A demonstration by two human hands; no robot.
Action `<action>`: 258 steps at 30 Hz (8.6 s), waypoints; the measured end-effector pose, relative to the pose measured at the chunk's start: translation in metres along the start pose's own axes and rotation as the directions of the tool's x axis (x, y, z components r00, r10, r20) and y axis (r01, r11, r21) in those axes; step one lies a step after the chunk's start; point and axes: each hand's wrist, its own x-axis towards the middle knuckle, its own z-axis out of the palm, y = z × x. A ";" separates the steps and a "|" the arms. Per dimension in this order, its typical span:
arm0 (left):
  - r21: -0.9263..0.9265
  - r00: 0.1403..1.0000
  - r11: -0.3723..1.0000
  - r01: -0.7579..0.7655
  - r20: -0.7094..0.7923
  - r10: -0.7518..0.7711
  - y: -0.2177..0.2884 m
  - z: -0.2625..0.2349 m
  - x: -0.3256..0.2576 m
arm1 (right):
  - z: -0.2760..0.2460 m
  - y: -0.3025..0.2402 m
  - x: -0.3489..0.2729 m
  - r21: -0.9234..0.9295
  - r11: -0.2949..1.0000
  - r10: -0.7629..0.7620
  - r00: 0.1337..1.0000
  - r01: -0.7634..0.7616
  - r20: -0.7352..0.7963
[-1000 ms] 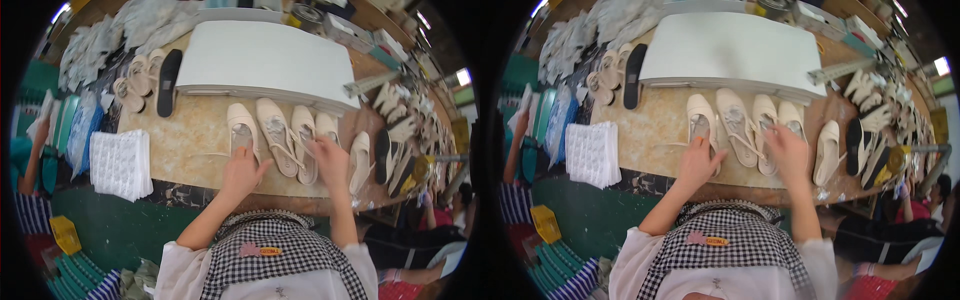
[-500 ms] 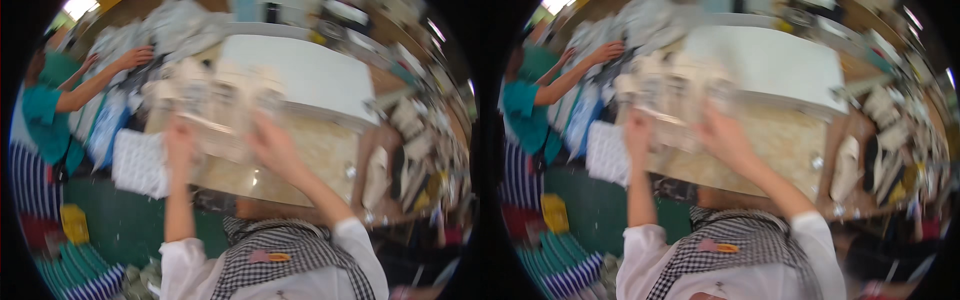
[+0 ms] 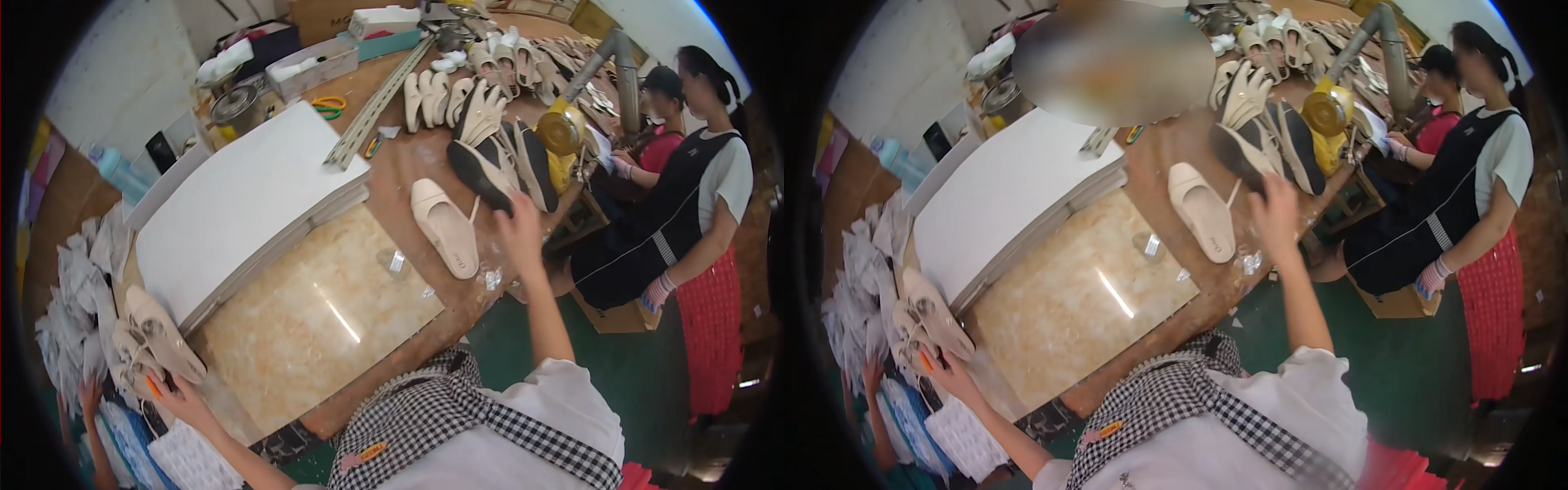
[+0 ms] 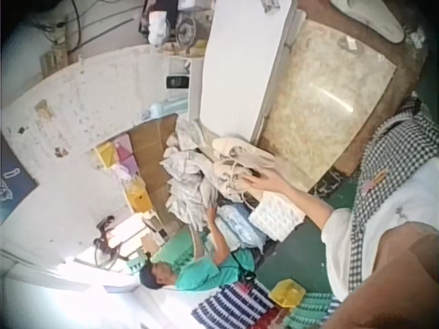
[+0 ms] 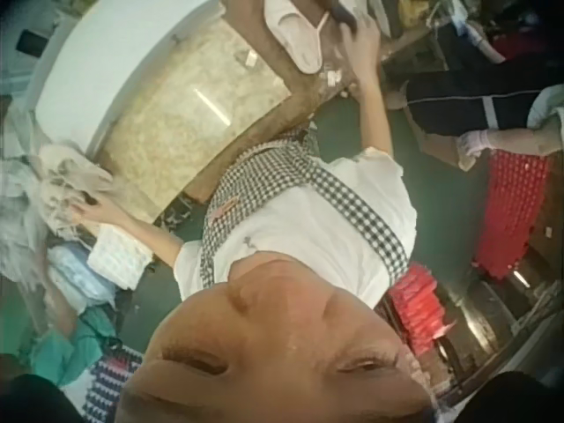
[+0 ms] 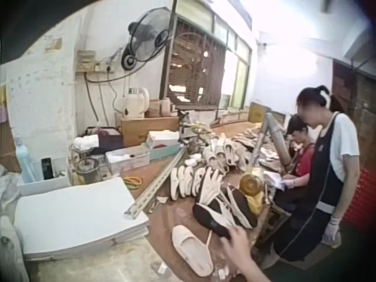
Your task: Wiping shoes clean and packing them into protective bags.
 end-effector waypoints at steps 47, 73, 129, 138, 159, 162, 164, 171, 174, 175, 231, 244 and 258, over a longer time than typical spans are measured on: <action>0.351 0.702 0.907 0.232 0.585 -0.406 0.148 -0.016 -0.099 | 0.030 -0.029 0.023 -0.015 0.982 0.189 0.982 -0.188 0.028; -0.139 0.472 0.570 0.810 0.732 -0.492 0.101 -0.042 -0.138 | 0.064 -0.148 -0.052 0.150 0.957 -0.280 0.668 0.247 0.690; -0.570 0.737 0.620 0.539 0.675 -0.021 0.280 0.042 -0.066 | -0.021 -0.207 -0.063 0.725 0.607 -0.371 0.691 -0.326 0.621; -0.577 0.318 0.807 -0.126 0.747 0.583 0.303 0.070 -0.160 | 0.028 -0.163 -0.032 0.620 0.773 -0.559 0.609 0.138 0.562; -0.574 0.374 0.712 -0.404 0.606 0.702 0.300 0.079 -0.175 | 0.120 -0.184 -0.028 0.473 0.878 -0.342 0.790 0.075 0.509; -0.577 0.290 0.688 -0.440 0.634 0.717 0.301 0.087 -0.155 | 0.152 -0.193 -0.017 0.428 0.891 -0.370 0.786 0.151 0.496; -0.640 -0.024 0.672 -0.372 0.731 0.682 0.303 0.092 -0.111 | 0.128 -0.188 -0.019 0.453 0.888 -0.343 0.766 0.075 0.545; 0.283 0.917 0.878 -0.385 0.224 0.330 0.153 0.183 0.088 | 0.036 -0.143 -0.055 0.543 0.813 -0.221 0.751 -0.211 0.622; -0.026 0.916 0.956 -0.292 0.281 0.287 0.178 0.169 0.081 | 0.035 -0.137 -0.072 0.619 0.706 -0.167 0.769 -0.344 0.617; -0.166 0.911 0.929 -0.330 0.202 0.360 0.194 0.161 0.064 | 0.030 -0.152 -0.070 0.663 0.638 -0.135 0.792 -0.390 0.596; -0.224 0.872 0.937 -0.269 0.356 0.335 0.210 0.144 0.068 | 0.014 -0.181 -0.064 0.695 0.628 -0.202 0.788 -0.351 0.581; -0.589 0.860 0.775 0.230 0.495 0.121 0.243 -0.006 -0.081 | 0.012 -0.242 -0.047 0.481 0.552 -0.575 0.107 -0.681 0.811; -0.364 0.613 0.931 -0.031 0.729 0.305 0.215 0.003 -0.145 | 0.110 -0.316 -0.100 0.726 0.433 -0.901 0.286 0.535 0.327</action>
